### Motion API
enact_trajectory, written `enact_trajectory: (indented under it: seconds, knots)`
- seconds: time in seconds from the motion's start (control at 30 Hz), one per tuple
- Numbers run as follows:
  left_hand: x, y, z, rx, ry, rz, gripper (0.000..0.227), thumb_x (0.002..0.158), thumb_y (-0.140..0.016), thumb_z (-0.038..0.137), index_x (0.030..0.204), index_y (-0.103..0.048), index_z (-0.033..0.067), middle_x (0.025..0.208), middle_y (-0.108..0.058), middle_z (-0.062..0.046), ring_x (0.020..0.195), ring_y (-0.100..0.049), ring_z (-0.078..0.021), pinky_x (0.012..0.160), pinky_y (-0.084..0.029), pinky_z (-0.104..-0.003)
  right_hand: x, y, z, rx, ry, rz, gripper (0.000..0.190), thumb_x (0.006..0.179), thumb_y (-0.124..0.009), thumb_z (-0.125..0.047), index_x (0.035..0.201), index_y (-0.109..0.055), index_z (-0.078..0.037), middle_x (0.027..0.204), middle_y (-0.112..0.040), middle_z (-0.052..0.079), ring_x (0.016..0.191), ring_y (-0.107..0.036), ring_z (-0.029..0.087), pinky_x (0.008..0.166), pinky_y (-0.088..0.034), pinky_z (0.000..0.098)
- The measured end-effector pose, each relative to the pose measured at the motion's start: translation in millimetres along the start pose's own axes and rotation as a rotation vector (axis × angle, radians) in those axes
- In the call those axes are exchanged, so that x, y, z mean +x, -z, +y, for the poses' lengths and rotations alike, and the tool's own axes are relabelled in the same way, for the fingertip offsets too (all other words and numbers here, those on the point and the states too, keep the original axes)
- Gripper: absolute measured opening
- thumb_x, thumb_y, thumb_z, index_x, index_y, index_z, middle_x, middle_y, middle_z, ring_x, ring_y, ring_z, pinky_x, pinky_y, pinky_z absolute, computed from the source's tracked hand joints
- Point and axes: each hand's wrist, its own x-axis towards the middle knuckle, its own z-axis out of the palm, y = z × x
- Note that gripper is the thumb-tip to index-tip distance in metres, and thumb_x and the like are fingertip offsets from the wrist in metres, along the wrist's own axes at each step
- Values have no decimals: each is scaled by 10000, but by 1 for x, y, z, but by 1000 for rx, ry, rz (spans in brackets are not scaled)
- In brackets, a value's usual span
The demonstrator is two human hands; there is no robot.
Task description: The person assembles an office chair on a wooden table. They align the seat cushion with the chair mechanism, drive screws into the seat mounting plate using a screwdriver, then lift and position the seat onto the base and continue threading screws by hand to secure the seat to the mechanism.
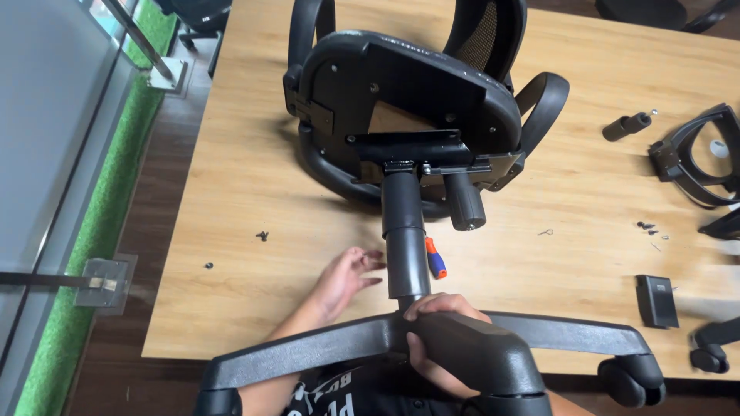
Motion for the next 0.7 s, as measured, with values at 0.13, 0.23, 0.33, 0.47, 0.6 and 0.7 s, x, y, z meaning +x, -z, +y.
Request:
enact_trajectory:
  seconds: [0.13, 0.23, 0.33, 0.47, 0.6, 0.7]
  knots:
    - [5, 3, 17, -150, 52, 107, 314, 1036, -324, 308, 941, -543, 104, 1278, -646, -165, 1234, -621, -293, 1031, -530, -471, -1, -2, -1, 91, -36, -4, 401, 869, -739, 26, 1183, -502, -46, 1071, -697, 89, 1013, -706, 177, 921, -571, 323]
    - [16, -2, 15, -330, -117, 18, 287, 1039, -353, 320, 922, -519, 118, 1275, -619, -148, 1262, -578, -302, 1067, -497, -513, 5, -2, -13, -50, -105, -20, 396, 855, -758, 1, 1157, -509, -54, 1054, -718, 85, 980, -728, 167, 892, -584, 314]
    - [22, -16, 21, -357, -226, 13, 241, 1038, -375, 314, 907, -485, 145, 1296, -618, -138, 1309, -553, -290, 1069, -457, -507, 4, -8, 0, -110, -32, -2, 401, 865, -765, -22, 1169, -507, -51, 1033, -731, 70, 946, -746, 147, 873, -605, 300]
    - [31, -13, 13, -331, -318, 9, 225, 1038, -402, 309, 910, -480, 141, 1322, -609, -133, 1340, -523, -276, 1088, -439, -511, 3, -12, 18, -157, 73, -12, 435, 858, -773, -30, 1178, -478, -35, 1010, -720, 56, 956, -741, 150, 899, -593, 300]
    - [31, -12, 22, -373, -294, 47, 235, 1037, -403, 329, 921, -493, 144, 1320, -616, -118, 1308, -533, -273, 1065, -447, -510, -2, -18, 29, -30, 79, 15, 438, 857, -773, -11, 1188, -487, -31, 1037, -695, 81, 945, -731, 159, 883, -594, 298]
    - [24, -15, 28, -373, -244, 95, 225, 1018, -399, 334, 973, -525, 153, 1296, -611, -99, 1282, -526, -261, 1048, -446, -503, -4, -20, 20, 15, -33, 45, 444, 860, -786, -31, 1187, -487, -51, 1057, -698, 74, 896, -721, 138, 834, -593, 282]
